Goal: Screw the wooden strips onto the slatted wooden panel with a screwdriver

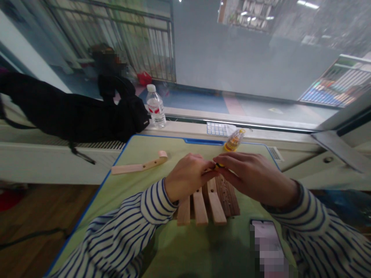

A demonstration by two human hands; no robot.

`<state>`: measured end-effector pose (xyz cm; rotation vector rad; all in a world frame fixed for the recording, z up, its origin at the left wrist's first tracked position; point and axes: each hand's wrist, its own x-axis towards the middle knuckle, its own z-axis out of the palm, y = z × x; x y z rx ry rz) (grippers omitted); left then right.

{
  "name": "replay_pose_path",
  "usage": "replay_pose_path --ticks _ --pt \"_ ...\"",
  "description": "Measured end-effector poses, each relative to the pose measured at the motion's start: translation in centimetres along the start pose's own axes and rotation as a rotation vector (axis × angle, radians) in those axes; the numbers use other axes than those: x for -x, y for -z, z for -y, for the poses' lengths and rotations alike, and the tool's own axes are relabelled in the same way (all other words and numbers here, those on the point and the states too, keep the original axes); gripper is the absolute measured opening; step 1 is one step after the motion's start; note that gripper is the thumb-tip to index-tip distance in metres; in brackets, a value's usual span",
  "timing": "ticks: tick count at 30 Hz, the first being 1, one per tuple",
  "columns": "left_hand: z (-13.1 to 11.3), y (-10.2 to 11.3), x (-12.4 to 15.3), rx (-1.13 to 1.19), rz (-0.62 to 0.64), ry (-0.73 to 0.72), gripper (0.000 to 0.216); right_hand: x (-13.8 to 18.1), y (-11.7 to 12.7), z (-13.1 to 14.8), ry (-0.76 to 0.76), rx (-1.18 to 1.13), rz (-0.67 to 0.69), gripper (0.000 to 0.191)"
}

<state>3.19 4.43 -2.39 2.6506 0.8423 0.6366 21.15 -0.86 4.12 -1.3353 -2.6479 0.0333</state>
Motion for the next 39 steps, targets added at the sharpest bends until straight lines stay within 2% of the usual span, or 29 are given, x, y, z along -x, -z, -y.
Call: replay_pose_path --ticks 9,18,22,25,29,35,39 --pt "-0.01 0.18 0.05 0.065 0.055 -0.019 0.029 -0.03 -0.54 -0.04 -0.036 0.027 -0.025 0.028" --pt "-0.14 0.36 0.04 0.027 0.031 -0.013 0.029 0.10 -0.79 0.04 -0.048 0.037 -0.071 0.029" --pt "-0.24 0.62 -0.03 0.033 0.019 0.017 0.031 0.01 -0.73 0.15 -0.061 0.028 -0.049 0.028" --pt "-0.24 0.73 0.00 0.052 0.011 0.020 0.034 0.03 -0.54 0.20 -0.039 0.019 -0.027 0.029" --pt "-0.13 0.59 0.11 0.087 0.016 0.016 0.033 0.15 -0.05 0.20 0.015 0.024 -0.073 0.037" --pt "-0.03 0.32 0.06 0.032 0.004 0.000 0.035 0.17 0.05 0.20 0.028 -0.018 0.003 0.026" --pt "-0.03 0.44 0.02 0.040 0.033 -0.013 0.039 0.12 -0.45 0.05 0.007 -0.002 -0.015 0.027"
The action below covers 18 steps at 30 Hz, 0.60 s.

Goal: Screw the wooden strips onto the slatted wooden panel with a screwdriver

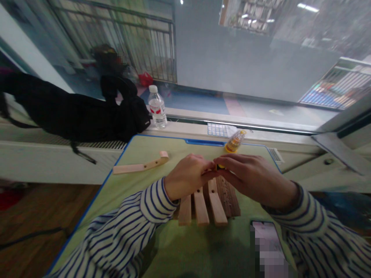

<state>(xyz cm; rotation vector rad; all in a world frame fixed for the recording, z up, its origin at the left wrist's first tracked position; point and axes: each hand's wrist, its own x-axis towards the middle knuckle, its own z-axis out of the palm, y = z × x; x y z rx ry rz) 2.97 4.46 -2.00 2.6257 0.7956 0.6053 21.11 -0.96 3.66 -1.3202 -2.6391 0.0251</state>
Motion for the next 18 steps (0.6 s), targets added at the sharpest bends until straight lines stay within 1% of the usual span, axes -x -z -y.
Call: replay_pose_path --ticks 4,8,13,18 --pt "-0.02 0.23 -0.06 0.040 0.029 -0.036 0.036 0.02 -0.20 -0.09 -0.019 0.002 -0.008 0.030" --pt "-0.03 0.30 -0.11 0.052 0.050 -0.038 0.032 0.12 -0.20 -0.12 -0.032 -0.006 -0.019 0.028" --pt "-0.10 0.17 -0.09 0.022 0.025 -0.049 0.033 0.22 -0.31 -0.24 -0.044 0.019 -0.054 0.029" --pt "-0.17 0.01 -0.10 -0.017 0.005 -0.012 0.026 0.21 -0.38 -0.36 -0.068 0.030 -0.062 0.028"
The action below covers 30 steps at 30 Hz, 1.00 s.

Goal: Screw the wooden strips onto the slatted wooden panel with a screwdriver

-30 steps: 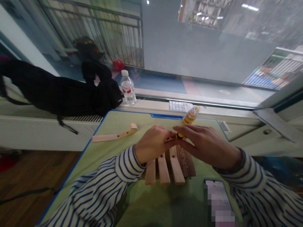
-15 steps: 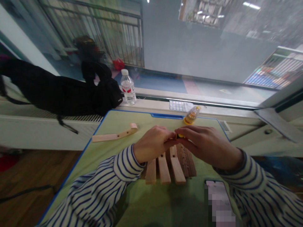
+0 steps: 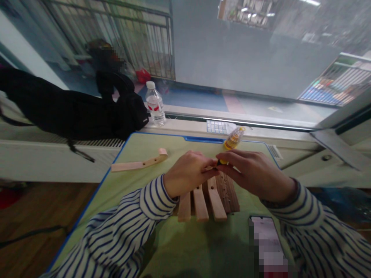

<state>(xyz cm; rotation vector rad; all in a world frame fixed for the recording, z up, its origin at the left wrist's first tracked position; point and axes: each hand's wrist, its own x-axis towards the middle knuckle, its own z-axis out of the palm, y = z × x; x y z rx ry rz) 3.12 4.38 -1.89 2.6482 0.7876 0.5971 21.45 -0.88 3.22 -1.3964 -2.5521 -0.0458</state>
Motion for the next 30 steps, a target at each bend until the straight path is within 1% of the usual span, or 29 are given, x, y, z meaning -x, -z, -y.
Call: replay_pose_path --ticks 4,8,12,15,23,30 --pt "0.1 -0.1 0.0 0.009 -0.007 0.003 0.030 0.0 0.2 0.2 0.017 0.011 0.027 0.030" --pt "0.2 -0.1 0.1 0.022 -0.003 0.004 0.033 -0.1 0.7 0.5 0.054 0.011 0.021 0.033" --pt "0.4 -0.1 0.2 0.007 0.015 0.003 0.029 -0.1 1.0 0.7 0.077 -0.019 0.070 0.027" --pt "0.4 -0.2 0.1 -0.006 0.014 -0.009 0.028 -0.2 0.9 0.6 0.063 -0.028 0.094 0.025" --pt "0.3 0.0 0.0 0.037 0.017 -0.040 0.024 -0.1 0.2 0.3 0.038 0.023 0.011 0.027" --pt "0.2 0.1 0.0 0.056 0.030 -0.047 0.026 -0.1 -0.1 0.3 0.020 0.038 -0.019 0.029"
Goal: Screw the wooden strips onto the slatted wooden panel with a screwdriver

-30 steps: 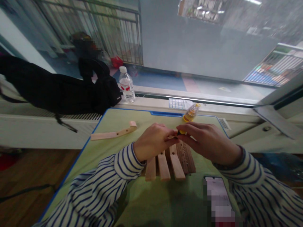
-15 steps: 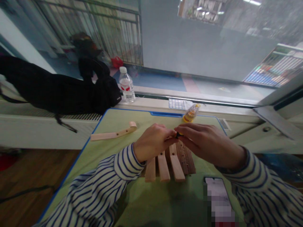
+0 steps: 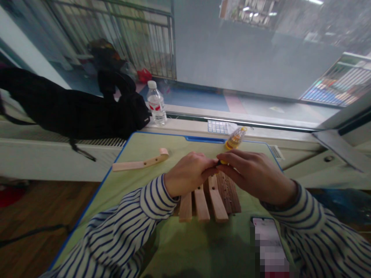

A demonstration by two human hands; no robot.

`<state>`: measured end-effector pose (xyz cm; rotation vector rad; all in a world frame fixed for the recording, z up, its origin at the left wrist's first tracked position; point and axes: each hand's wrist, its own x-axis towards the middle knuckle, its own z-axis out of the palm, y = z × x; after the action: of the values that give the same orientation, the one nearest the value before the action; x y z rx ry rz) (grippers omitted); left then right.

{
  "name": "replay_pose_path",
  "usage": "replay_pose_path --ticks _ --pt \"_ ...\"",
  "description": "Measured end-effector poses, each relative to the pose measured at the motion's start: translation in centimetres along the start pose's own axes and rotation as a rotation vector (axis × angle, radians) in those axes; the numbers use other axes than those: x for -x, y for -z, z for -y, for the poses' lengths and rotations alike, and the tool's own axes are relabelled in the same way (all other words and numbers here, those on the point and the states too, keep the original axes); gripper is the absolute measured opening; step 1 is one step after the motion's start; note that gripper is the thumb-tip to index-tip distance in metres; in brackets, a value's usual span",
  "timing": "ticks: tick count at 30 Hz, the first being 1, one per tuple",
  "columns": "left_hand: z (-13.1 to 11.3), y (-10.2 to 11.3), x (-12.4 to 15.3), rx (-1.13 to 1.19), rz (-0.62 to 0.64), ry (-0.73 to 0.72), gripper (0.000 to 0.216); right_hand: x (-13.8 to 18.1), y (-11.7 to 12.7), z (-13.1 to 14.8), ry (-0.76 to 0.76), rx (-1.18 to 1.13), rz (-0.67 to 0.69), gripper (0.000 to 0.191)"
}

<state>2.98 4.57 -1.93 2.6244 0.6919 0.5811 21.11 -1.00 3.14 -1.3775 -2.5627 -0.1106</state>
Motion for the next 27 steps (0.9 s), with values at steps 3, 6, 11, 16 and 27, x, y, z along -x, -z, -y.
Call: replay_pose_path --ticks 3,6,11,16,27 --pt "0.0 0.0 0.0 -0.030 -0.008 0.003 0.026 0.1 -0.1 0.0 -0.010 0.008 -0.002 0.028" --pt "0.0 -0.1 0.1 -0.060 -0.035 0.023 0.025 0.1 -0.2 0.1 -0.013 0.003 -0.007 0.027" --pt "0.0 -0.1 0.2 -0.026 -0.055 0.059 0.029 0.0 0.0 0.2 -0.010 -0.006 0.011 0.029" --pt "0.0 -0.1 0.2 0.012 -0.047 0.059 0.031 0.2 0.9 0.4 0.007 -0.022 0.003 0.032" --pt "0.1 -0.1 0.1 -0.040 -0.030 0.016 0.027 0.1 0.4 0.1 0.016 -0.024 0.018 0.026"
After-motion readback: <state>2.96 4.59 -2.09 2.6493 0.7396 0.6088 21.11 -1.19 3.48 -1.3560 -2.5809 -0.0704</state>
